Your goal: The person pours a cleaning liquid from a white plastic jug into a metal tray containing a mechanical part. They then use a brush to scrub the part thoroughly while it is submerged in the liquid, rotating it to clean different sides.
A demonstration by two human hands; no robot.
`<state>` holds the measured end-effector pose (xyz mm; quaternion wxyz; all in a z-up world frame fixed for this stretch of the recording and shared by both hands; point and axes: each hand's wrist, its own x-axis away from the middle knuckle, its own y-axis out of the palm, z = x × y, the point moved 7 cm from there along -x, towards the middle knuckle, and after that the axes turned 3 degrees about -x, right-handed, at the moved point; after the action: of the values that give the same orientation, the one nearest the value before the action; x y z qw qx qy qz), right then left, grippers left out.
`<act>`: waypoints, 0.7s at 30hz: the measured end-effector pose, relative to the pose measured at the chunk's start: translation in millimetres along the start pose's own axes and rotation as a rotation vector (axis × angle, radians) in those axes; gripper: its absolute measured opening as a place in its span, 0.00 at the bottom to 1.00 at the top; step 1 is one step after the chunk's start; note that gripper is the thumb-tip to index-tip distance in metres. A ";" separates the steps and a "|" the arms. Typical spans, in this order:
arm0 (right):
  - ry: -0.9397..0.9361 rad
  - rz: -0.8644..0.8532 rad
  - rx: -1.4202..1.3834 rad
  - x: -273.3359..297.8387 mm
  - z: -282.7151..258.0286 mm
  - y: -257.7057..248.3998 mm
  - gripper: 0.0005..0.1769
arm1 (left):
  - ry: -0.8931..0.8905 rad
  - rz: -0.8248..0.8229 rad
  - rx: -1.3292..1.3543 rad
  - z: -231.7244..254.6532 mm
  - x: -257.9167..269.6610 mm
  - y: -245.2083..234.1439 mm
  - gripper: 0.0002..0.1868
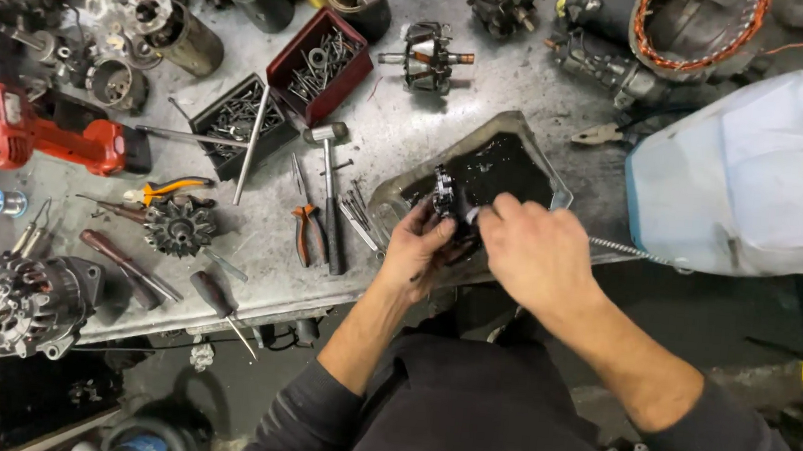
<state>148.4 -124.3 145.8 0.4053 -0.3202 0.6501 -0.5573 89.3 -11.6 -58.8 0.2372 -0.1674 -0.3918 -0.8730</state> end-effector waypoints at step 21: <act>0.106 -0.208 -0.250 -22.5 40.1 3.9 0.06 | -0.101 -0.099 -0.069 7.6 23.8 -1.6 0.24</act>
<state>194.5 -122.7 143.8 0.2674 -0.4038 0.6981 -0.5274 69.5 -11.6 -43.5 0.1676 -0.1996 -0.3806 -0.8873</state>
